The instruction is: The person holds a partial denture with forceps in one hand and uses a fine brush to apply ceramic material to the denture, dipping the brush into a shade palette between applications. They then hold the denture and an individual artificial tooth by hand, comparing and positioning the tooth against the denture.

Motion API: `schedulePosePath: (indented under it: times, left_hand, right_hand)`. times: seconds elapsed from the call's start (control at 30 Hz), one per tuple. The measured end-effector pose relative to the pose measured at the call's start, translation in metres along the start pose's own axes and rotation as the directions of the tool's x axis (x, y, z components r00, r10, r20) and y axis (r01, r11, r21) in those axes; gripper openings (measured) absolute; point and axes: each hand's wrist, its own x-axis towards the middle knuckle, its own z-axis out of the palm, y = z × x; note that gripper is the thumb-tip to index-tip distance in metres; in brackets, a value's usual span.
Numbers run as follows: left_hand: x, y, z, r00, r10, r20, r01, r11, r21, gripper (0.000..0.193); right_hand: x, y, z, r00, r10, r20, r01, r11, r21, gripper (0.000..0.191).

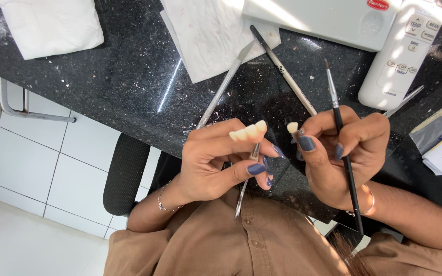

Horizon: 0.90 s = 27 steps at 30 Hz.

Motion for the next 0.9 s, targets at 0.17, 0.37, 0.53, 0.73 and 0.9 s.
schedulePosePath:
  times: [0.17,0.37,0.53,0.73,0.9]
  left_hand:
    - [-0.002,-0.002,-0.002,0.997,0.057,0.048,-0.063,0.989,0.13,0.038]
    - [-0.002,-0.002,-0.002,0.997,0.051,0.055,-0.061,0.981,0.187,0.036]
    - [-0.001,-0.004,-0.001,0.997,0.053,0.059,-0.06,0.99,0.125,0.037]
    - [-0.001,-0.006,-0.002,0.997,0.057,0.054,-0.062,0.993,0.096,0.038]
    - [-0.002,-0.004,-0.003,0.998,0.055,0.039,-0.06,0.988,0.142,0.028]
  right_hand:
    - [-0.002,0.003,-0.004,0.991,-0.121,0.065,0.12,0.993,0.014,0.039]
    - [0.002,-0.003,-0.003,0.993,-0.074,0.096,0.067,0.995,0.072,0.04]
    - [0.006,-0.008,-0.005,0.982,-0.056,0.182,0.045,0.997,0.067,0.042]
    - [0.008,-0.004,-0.008,0.974,-0.028,0.225,-0.018,0.98,0.2,0.041]
    - [0.008,-0.005,-0.012,0.956,-0.044,0.29,-0.026,0.972,0.235,0.045]
